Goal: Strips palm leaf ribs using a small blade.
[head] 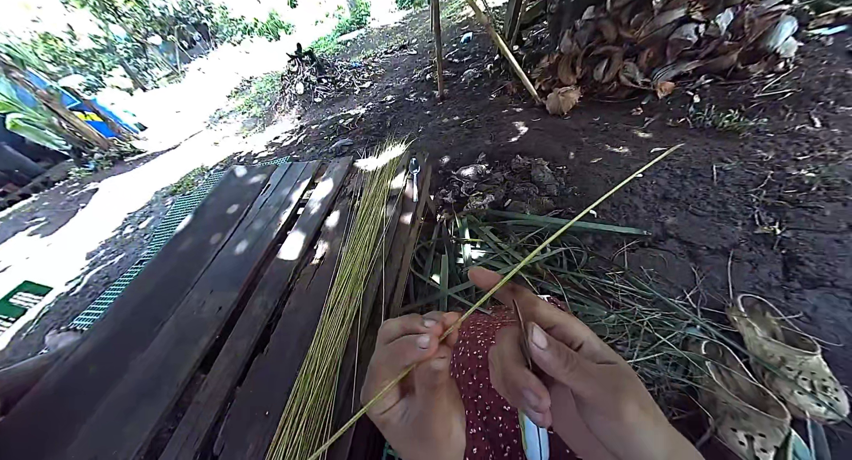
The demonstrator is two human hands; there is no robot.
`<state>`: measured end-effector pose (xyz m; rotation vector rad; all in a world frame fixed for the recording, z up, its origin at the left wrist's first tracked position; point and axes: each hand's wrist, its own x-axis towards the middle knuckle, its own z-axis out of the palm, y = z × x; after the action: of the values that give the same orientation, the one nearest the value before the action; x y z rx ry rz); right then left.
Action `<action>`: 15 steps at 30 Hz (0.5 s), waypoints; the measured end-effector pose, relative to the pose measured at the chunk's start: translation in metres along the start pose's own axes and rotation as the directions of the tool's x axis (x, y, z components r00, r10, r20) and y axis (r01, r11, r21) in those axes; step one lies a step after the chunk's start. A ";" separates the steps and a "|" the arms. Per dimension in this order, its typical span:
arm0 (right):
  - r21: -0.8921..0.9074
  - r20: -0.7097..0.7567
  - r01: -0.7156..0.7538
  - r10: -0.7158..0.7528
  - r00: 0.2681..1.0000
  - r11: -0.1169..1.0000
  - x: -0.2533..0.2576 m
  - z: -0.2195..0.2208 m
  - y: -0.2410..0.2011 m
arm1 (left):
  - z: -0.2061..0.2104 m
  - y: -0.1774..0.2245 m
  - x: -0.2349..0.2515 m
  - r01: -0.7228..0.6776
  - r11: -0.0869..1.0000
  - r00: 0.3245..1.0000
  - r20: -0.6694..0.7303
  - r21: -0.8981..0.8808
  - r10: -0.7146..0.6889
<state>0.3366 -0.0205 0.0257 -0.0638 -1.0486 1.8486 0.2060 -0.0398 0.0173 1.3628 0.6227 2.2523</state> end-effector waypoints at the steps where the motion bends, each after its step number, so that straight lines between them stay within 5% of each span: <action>1: 0.027 -0.030 0.024 -0.023 0.999 0.999 -0.001 0.000 0.001 | 0.004 -0.001 -0.004 0.007 1.000 1.000 0.008 -0.004 -0.007; 10: -0.042 -0.269 0.210 -0.214 0.939 0.977 -0.012 -0.025 -0.009 | 0.000 0.007 -0.015 -0.040 0.995 0.997 0.071 0.088 0.033; 15: -0.233 0.032 -0.023 0.031 0.999 0.972 -0.020 -0.013 -0.015 | -0.007 0.001 -0.020 -0.151 0.962 0.965 0.244 0.229 0.093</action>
<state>0.3641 -0.0251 0.0202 -0.1853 -1.2920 1.7489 0.2084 -0.0532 0.0013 1.8012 0.7740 2.1174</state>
